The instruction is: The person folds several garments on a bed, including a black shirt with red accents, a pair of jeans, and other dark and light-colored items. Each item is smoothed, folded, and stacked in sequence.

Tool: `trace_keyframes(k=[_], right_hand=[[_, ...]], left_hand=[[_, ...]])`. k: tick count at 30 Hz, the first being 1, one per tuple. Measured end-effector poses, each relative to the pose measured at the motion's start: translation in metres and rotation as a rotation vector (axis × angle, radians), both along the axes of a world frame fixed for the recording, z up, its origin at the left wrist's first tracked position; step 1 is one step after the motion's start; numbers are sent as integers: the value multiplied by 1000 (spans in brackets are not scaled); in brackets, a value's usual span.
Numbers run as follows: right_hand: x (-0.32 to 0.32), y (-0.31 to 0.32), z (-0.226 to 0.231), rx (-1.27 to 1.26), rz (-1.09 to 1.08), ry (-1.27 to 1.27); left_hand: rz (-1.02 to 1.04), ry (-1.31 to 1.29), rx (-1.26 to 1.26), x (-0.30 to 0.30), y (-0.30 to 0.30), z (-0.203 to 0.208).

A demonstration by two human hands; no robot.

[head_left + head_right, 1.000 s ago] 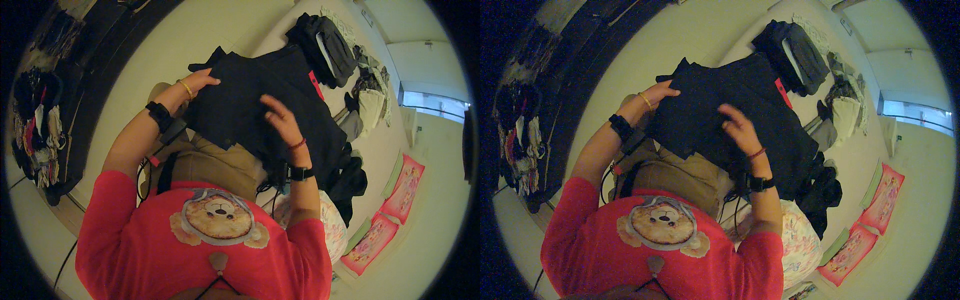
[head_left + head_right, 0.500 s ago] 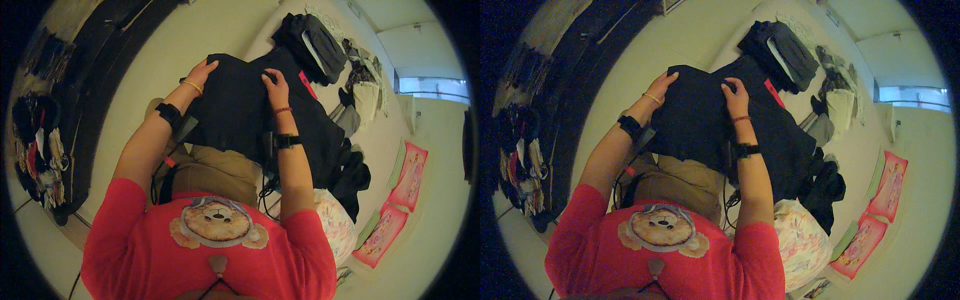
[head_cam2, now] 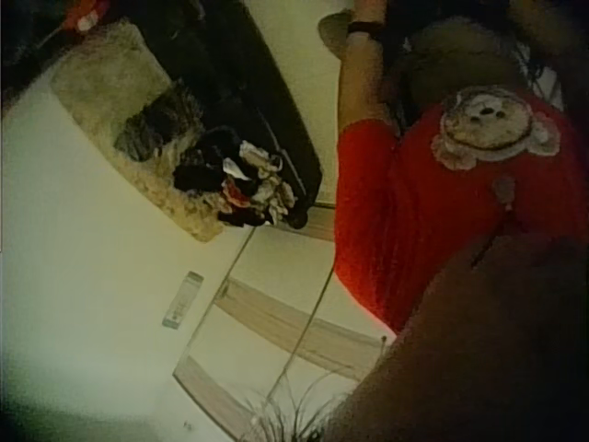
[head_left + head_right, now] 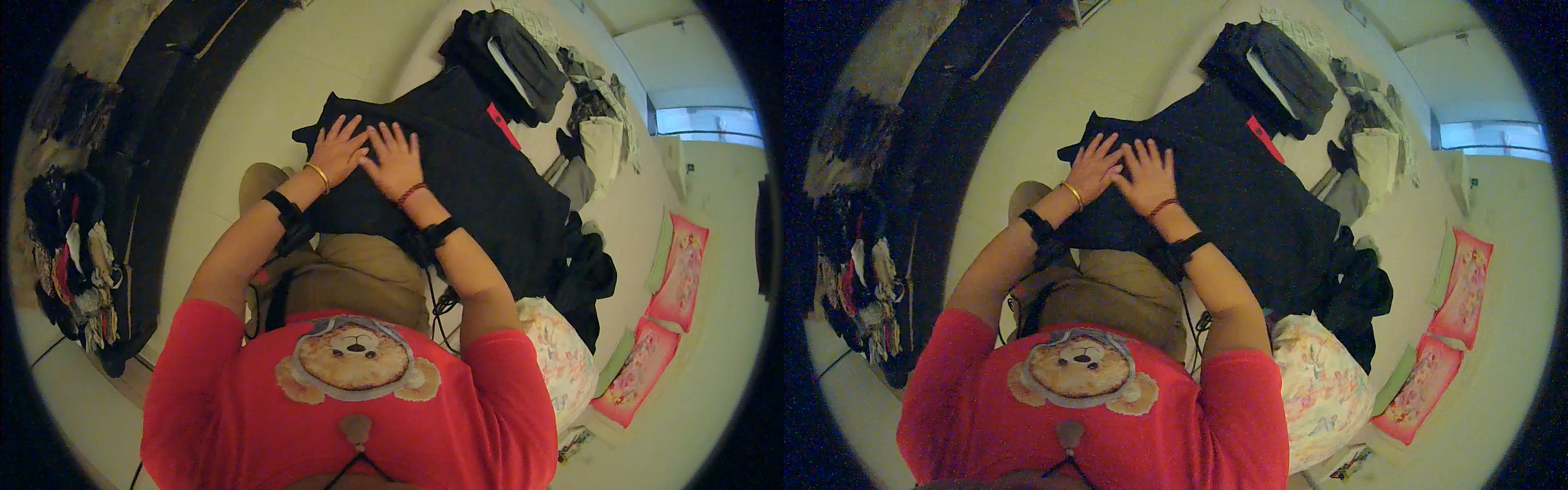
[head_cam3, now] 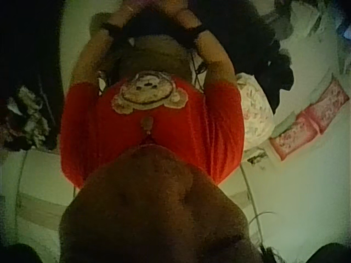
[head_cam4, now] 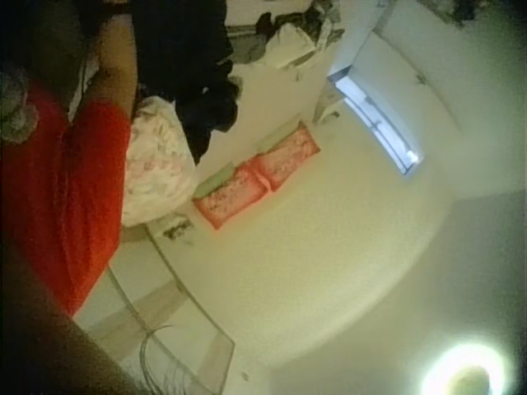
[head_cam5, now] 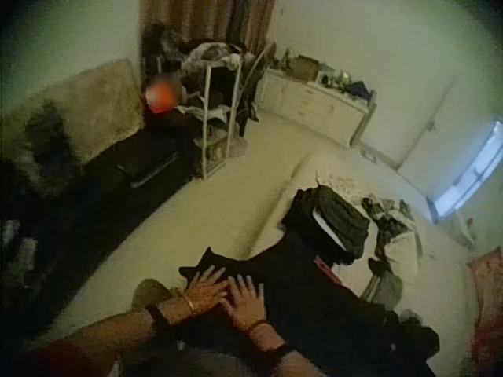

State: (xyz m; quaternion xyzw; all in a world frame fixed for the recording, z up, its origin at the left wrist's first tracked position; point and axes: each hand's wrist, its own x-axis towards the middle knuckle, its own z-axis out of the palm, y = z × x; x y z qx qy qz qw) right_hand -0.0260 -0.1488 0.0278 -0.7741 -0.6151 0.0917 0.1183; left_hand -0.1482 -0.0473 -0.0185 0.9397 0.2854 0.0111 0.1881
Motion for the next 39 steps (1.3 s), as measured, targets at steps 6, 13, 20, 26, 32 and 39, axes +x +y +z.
trace_keyframes(k=[6, 13, 20, 26, 32, 39], right_hand=[[72, -32, -37, 39, 27, -168], [78, -37, 51, 55, -73, 872], [-11, -42, 34, -276, 388, 165], [-16, -54, 15, -151, 408, 202], [-26, -55, 27, -143, 446, 170], [-8, -12, 43, -337, 311, 489]], left_hand=[[-22, -329, -106, -27, 13, -25], [929, -131, -1618, -101, 12, -30], [849, -500, -1949, -97, 24, -25], [712, -729, -1954, -105, 52, -4], [696, -850, -1933, -84, 56, 10], [954, -715, -1683, -92, 61, -7]])
